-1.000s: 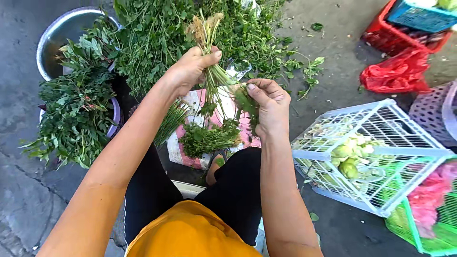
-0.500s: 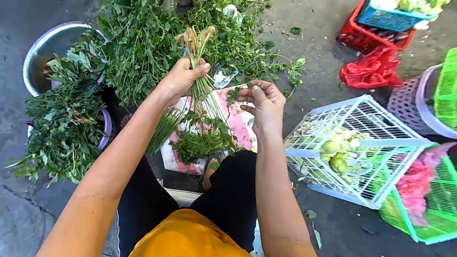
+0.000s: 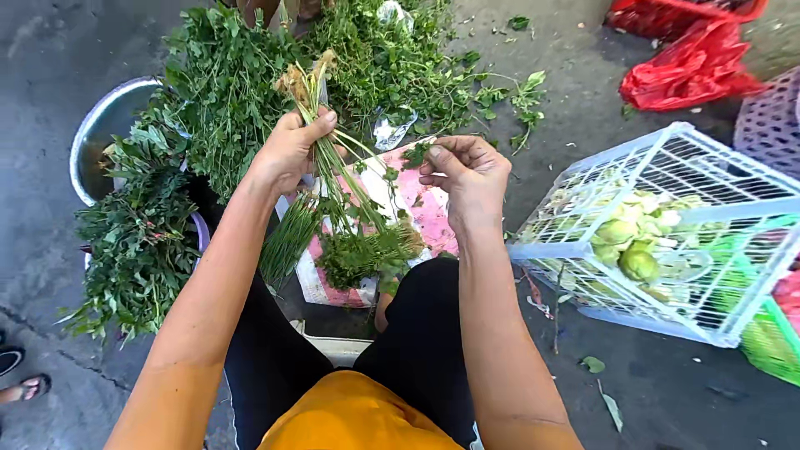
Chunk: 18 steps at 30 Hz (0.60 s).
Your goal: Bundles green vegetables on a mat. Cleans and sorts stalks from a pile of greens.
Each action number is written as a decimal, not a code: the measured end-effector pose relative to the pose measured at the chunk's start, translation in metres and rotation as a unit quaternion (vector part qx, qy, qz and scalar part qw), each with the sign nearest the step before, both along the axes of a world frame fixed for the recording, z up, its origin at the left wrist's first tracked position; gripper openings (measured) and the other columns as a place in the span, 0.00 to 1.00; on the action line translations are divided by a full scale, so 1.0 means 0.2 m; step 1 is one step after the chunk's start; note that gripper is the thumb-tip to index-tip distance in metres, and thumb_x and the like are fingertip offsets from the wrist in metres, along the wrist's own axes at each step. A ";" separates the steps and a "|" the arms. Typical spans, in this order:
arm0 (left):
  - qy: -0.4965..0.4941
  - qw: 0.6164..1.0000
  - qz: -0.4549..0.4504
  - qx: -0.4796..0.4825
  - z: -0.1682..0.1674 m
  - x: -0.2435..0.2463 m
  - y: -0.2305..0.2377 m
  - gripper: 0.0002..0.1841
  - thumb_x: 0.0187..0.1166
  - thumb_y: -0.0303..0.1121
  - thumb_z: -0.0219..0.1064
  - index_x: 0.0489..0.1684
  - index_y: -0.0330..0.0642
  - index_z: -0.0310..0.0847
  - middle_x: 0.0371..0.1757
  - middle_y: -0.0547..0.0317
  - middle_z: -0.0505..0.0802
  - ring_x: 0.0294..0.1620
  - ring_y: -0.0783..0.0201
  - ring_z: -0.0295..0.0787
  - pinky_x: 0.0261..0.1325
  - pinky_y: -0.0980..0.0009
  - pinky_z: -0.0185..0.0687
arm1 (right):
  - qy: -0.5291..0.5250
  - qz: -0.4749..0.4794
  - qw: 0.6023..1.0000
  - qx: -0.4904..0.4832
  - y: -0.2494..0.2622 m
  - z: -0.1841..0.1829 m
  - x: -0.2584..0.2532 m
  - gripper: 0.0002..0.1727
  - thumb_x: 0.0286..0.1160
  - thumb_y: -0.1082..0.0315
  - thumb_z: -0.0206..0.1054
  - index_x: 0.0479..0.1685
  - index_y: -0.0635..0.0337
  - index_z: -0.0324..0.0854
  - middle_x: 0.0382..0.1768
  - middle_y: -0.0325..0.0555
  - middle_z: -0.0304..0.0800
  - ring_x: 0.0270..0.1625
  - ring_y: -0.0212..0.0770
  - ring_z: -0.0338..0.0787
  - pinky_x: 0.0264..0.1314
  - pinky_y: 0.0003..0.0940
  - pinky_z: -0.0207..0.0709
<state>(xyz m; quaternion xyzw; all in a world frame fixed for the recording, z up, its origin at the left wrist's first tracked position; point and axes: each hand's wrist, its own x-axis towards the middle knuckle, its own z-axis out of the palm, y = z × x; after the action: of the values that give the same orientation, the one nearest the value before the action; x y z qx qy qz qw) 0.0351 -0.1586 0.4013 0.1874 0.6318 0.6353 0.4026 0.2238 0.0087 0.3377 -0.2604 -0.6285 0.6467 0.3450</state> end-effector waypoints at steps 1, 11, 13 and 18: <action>-0.007 1.000 0.004 0.003 0.00 0.00 0.00 0.05 0.93 0.34 0.54 0.53 0.44 0.71 0.33 0.58 0.89 0.29 0.63 0.92 0.34 0.67 0.93 | 0.011 -0.011 1.000 -0.003 0.01 0.00 0.01 0.06 0.79 0.74 0.69 0.49 0.61 0.83 0.36 0.39 0.92 0.33 0.35 0.93 0.38 0.33 0.93; -0.041 0.999 0.021 0.011 0.00 0.03 0.01 0.06 0.93 0.34 0.54 0.51 0.43 0.72 0.34 0.57 0.89 0.30 0.62 0.92 0.34 0.68 0.93 | -0.029 0.054 0.880 0.471 -0.22 0.04 -0.03 0.10 0.75 0.72 0.72 0.53 0.62 0.89 0.54 0.55 0.86 0.44 0.42 0.90 0.38 0.32 0.86; -0.030 0.999 0.028 0.002 0.01 0.04 0.01 0.06 0.93 0.35 0.54 0.51 0.43 0.72 0.33 0.57 0.89 0.29 0.62 0.93 0.33 0.67 0.93 | -0.038 0.034 0.873 0.485 -0.22 0.02 -0.04 0.07 0.78 0.75 0.69 0.49 0.62 0.90 0.51 0.54 0.90 0.42 0.41 0.92 0.41 0.32 0.86; 0.060 0.997 0.038 0.016 -0.04 0.03 -0.01 0.04 0.93 0.32 0.54 0.52 0.42 0.70 0.33 0.56 0.89 0.28 0.61 0.92 0.32 0.66 0.93 | 0.002 0.050 0.956 0.290 -0.18 0.02 -0.03 0.09 0.80 0.71 0.68 0.51 0.64 0.87 0.43 0.45 0.94 0.41 0.29 0.93 0.41 0.25 0.88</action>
<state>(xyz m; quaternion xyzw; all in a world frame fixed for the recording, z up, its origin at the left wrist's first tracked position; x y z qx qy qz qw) 0.0420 -0.1599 0.3934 0.2076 0.6513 0.6479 0.3361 0.2169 -0.0276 0.3424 -0.1157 -0.8004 0.4536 0.3744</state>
